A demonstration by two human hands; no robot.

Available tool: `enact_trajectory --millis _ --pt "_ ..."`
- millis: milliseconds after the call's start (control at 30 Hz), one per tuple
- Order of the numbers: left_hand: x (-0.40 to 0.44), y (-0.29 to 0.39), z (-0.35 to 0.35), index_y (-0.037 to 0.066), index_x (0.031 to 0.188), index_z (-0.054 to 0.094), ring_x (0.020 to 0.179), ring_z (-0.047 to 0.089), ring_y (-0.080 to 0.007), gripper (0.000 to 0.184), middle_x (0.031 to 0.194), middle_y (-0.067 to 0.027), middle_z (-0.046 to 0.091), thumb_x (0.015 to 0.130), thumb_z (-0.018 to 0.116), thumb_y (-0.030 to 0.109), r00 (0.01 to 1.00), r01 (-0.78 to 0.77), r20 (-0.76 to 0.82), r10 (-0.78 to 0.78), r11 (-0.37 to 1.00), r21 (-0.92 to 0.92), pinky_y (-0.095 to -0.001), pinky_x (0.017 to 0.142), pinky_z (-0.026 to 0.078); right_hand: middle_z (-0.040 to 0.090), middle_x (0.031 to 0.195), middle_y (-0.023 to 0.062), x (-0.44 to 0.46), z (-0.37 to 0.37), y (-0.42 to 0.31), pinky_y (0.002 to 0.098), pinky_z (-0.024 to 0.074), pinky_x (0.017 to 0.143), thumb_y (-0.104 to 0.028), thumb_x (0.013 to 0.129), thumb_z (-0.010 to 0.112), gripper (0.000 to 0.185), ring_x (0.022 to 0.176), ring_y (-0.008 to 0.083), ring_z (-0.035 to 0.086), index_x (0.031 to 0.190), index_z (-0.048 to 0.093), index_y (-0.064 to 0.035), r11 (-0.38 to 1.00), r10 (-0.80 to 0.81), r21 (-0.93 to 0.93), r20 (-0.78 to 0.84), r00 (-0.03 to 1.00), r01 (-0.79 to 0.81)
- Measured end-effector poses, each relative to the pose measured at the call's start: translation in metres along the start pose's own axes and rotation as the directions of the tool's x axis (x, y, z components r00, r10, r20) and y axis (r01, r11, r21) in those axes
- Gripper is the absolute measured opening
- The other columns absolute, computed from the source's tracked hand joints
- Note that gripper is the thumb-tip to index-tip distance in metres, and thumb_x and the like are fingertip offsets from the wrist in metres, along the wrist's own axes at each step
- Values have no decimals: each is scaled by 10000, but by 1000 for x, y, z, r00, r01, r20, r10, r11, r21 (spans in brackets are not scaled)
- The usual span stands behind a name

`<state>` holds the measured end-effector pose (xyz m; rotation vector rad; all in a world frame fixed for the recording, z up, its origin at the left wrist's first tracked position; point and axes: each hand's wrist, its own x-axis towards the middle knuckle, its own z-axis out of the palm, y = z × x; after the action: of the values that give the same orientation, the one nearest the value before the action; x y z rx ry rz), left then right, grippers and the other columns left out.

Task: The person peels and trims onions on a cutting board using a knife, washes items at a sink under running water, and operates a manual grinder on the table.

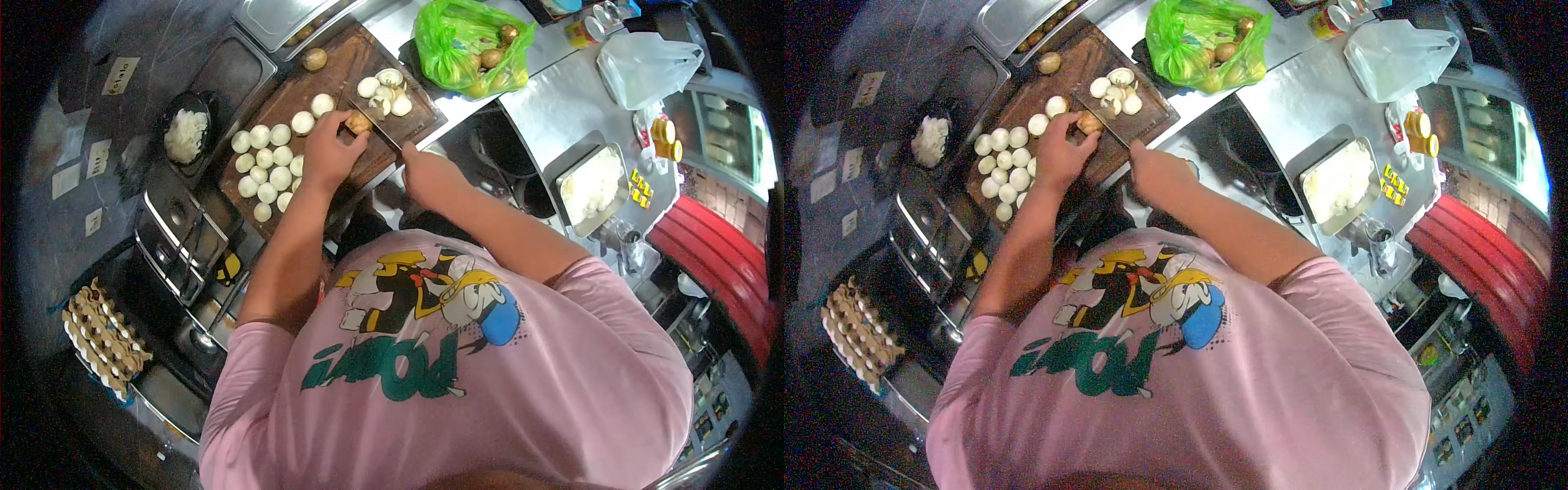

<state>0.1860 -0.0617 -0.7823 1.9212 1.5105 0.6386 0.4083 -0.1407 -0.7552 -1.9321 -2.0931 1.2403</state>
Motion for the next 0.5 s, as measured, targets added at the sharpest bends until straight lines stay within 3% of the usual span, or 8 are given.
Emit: enact_trajectory --millis 100,200,267,300,400,500 --pt "0 -4 2 30 1231 684 1117 706 -402 504 1182 -194 729 815 908 205 1000 3 -11 -3 1000 1 -451 991 567 759 950 284 -4 3 8 595 594 799 -156 1009 580 278 929 482 761 1224 528 12 998 43 -55 40 998 -40" --pt "3 2 -7 39 1255 675 1096 716 -346 524 1169 -174 734 811 908 192 1000 -11 2 11 998 -63 -432 988 571 758 963 285 -2 -1 12 600 588 811 -165 1012 581 303 926 483 756 1259 525 1 998 7 -57 38 999 -5" --pt "2 7 -19 48 1289 671 1071 711 -274 535 1216 -145 723 816 894 161 991 123 -33 -130 980 -158 -402 986 570 754 960 290 -2 -6 16 606 585 816 -171 1020 572 297 925 488 752 1259 526 -1 999 -12 -39 29 1000 13" --pt "9 4 -23 67 1348 673 1073 689 -221 568 1266 -123 696 824 880 138 985 40 -156 -81 967 -251 -374 979 566 751 958 295 -3 -5 19 612 581 821 -177 1027 563 292 925 493 747 1258 528 -3 999 -29 -24 29 999 30" --pt "22 -20 -54 88 1429 675 1070 672 -233 603 1302 -116 677 858 859 155 973 84 -206 -103 991 -100 -362 970 569 719 913 297 4 -7 29 617 532 834 -195 1041 554 225 923 526 707 1167 531 -11 991 -17 133 45 999 11" --pt "34 -52 -57 72 1427 674 1190 700 -270 571 1357 -150 709 888 841 161 960 183 -202 -194 981 -73 -389 1046 554 723 885 289 3 -8 30 609 533 835 -195 1063 536 206 929 511 712 1157 541 -11 992 -44 117 -16 999 45"
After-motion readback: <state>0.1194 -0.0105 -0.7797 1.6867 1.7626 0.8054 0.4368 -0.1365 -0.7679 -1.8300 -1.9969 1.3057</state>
